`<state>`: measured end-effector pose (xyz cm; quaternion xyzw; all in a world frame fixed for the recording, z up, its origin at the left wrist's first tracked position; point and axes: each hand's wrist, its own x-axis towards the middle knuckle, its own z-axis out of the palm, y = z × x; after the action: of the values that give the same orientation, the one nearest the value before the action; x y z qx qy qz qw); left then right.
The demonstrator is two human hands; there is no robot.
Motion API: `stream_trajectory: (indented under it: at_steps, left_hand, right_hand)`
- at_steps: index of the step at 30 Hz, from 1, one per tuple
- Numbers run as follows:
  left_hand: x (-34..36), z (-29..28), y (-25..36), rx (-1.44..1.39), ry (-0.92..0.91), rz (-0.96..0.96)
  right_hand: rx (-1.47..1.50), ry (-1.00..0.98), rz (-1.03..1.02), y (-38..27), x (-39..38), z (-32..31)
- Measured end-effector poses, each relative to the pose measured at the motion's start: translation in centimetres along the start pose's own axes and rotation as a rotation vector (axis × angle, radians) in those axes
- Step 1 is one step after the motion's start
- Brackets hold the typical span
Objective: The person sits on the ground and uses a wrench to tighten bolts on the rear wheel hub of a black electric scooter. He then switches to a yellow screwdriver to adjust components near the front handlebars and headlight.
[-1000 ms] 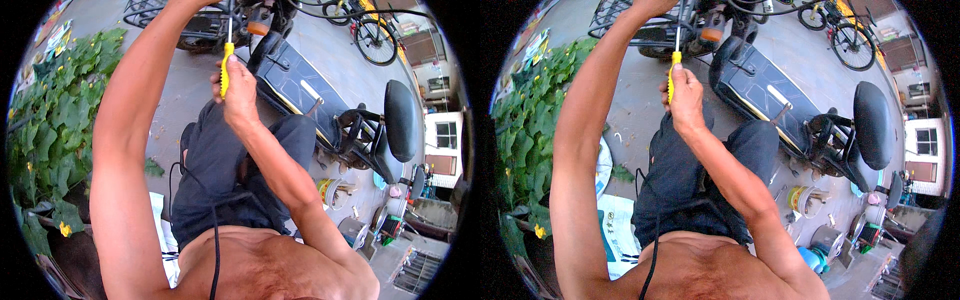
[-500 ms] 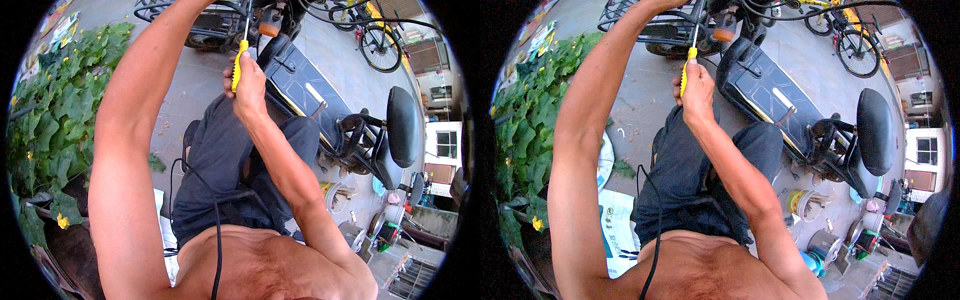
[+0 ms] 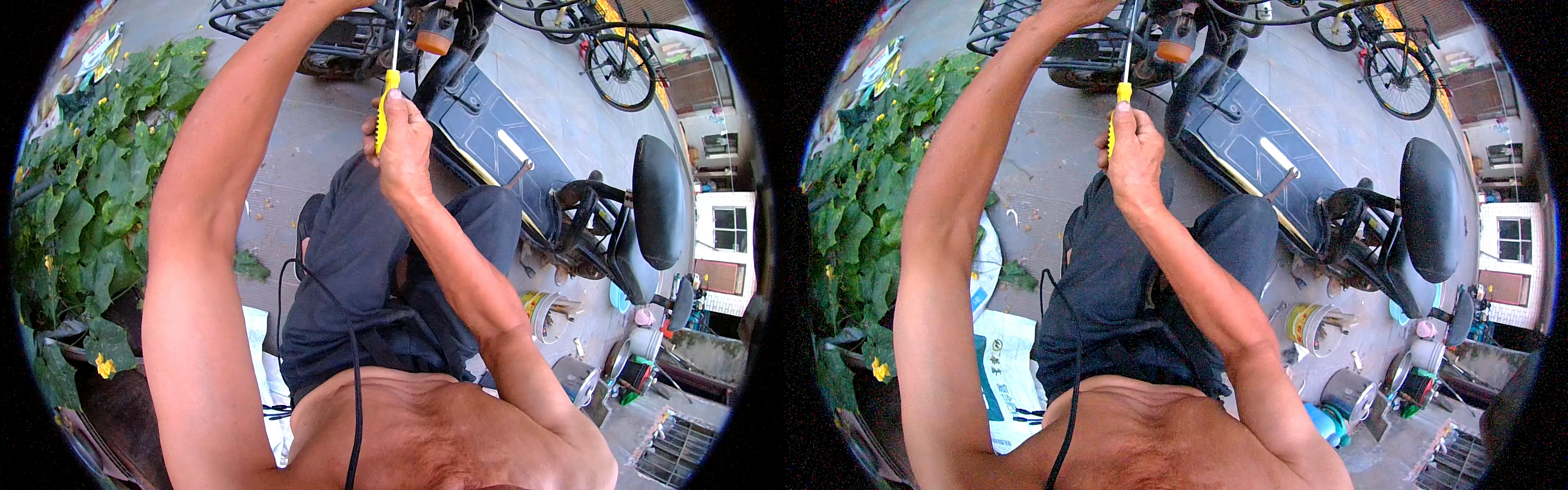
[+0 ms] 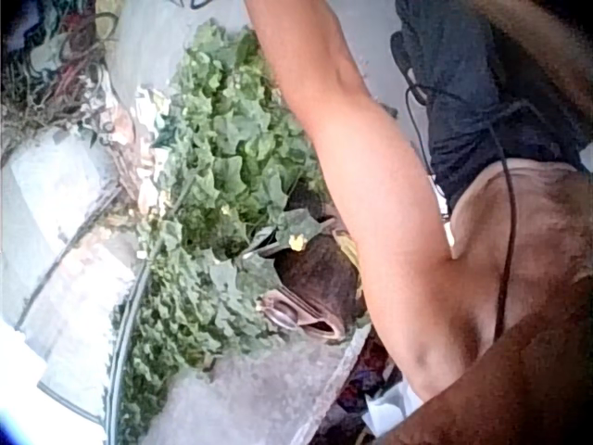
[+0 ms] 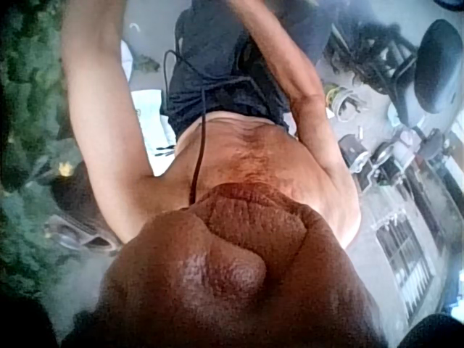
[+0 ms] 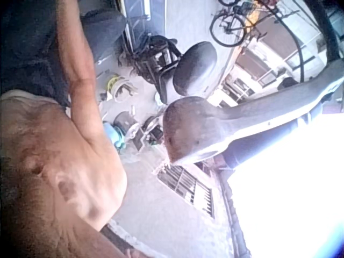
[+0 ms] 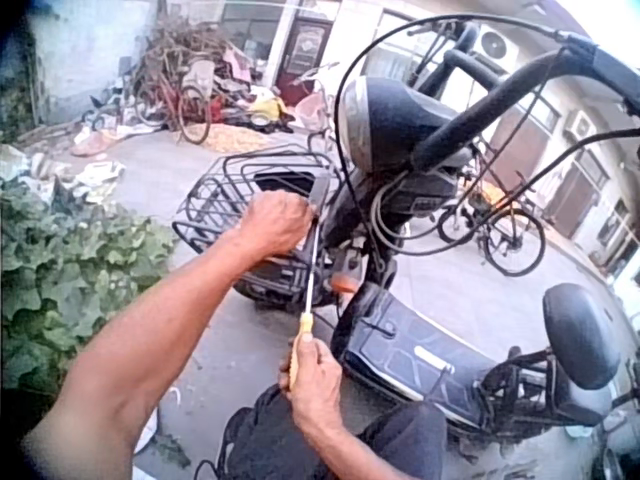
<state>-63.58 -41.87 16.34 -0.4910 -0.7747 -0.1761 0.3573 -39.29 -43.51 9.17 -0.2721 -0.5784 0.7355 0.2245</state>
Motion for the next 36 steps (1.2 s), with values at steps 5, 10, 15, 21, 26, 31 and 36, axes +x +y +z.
stream_trajectory:
  at_steps: [5,10,15,21,26,31,36]
  left_hand:
    - [0.7,-0.5,0.9,-0.043,-0.082,-0.148]
    - [0.3,-1.2,0.3,-0.1,-0.097,-0.152]
    - [0.9,-0.8,0.3,-0.08,-0.269,-0.229]
    - [0.7,-1.2,-0.1,-0.116,-0.311,-0.272]
    - [1.2,-2.1,0.2,-0.189,-0.354,-0.299]
    - [1.6,-2.3,0.3,-0.209,-0.378,-0.33]
    - [1.2,-2.3,-0.8,-0.203,-0.394,-0.284]
  right_hand:
    - [-0.018,0.014,-0.008,-0.3,-0.1,0.2]
    - [-0.009,-0.013,0.047,-0.8,-0.2,0.3]
    - [0.01,-0.014,0.017,-0.6,-0.7,-0.5]
    - [0.037,-0.003,0.092,-1.4,-1.0,-0.5]
    - [0.034,0.001,0.041,-1.6,-1.1,-0.4]
    - [0.013,-0.006,0.056,-0.7,-0.5,-0.1]
    - [-0.023,-0.056,0.081,-1.2,-0.4,-0.1]
